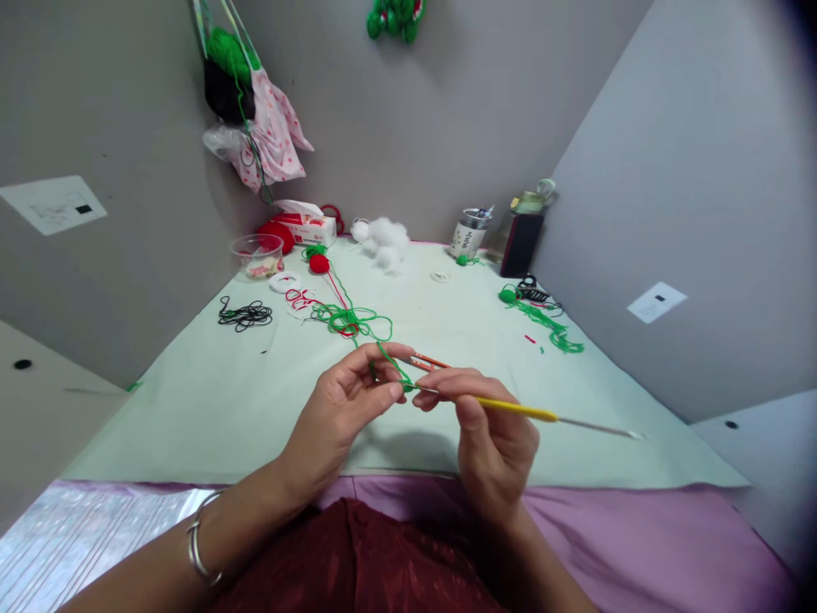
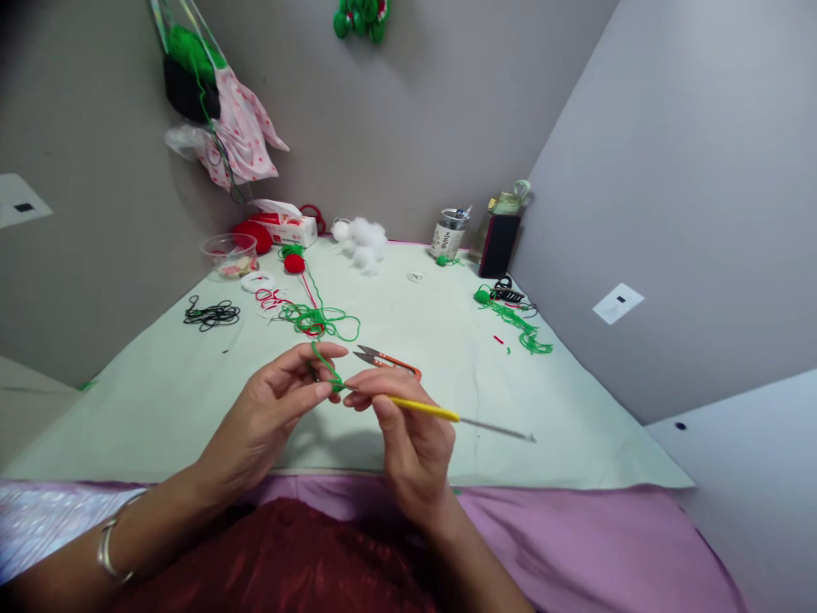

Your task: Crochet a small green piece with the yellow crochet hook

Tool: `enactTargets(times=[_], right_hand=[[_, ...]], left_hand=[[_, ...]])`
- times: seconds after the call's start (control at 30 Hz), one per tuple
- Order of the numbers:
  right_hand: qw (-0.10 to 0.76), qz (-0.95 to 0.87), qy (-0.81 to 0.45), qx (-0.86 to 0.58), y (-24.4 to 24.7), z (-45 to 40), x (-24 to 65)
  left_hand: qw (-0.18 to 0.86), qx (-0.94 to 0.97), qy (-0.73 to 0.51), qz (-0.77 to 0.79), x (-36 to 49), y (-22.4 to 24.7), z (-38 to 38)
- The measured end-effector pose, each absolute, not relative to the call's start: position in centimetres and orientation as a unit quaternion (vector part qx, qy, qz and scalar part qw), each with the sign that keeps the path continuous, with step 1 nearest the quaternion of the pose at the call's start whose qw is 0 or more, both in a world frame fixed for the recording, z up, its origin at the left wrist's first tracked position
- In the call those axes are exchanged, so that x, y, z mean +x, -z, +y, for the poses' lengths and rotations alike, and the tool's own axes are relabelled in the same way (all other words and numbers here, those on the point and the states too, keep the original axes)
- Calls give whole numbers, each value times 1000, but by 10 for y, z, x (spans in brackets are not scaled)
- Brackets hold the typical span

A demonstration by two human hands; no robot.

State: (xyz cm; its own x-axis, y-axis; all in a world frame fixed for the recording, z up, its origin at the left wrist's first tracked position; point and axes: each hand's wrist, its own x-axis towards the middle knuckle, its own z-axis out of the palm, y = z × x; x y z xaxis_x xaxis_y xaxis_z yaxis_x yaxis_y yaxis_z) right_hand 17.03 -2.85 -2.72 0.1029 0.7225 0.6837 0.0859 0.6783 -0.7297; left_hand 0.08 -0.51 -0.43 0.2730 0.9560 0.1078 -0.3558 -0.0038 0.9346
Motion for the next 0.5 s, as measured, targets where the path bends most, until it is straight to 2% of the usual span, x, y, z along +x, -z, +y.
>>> enactTargets(times=[0.13, 0.2, 0.27, 0.37, 0.5], right_hand=[[598, -727, -61, -331, 37, -29, 174], [566, -749, 15, -345, 43, -28, 172], [572, -734, 46, -362, 44, -28, 169], [647, -669, -40, -364, 39, -27, 165], [704, -571, -244, -344, 25, -23, 163]], left_hand=[[610, 485, -542, 315, 5, 4, -8], [644, 448, -539, 307, 8, 3, -9], [710, 386, -510, 294, 10, 2, -9], [777, 313, -470, 279, 11, 0, -6], [762, 322, -492, 270, 9, 0, -4]])
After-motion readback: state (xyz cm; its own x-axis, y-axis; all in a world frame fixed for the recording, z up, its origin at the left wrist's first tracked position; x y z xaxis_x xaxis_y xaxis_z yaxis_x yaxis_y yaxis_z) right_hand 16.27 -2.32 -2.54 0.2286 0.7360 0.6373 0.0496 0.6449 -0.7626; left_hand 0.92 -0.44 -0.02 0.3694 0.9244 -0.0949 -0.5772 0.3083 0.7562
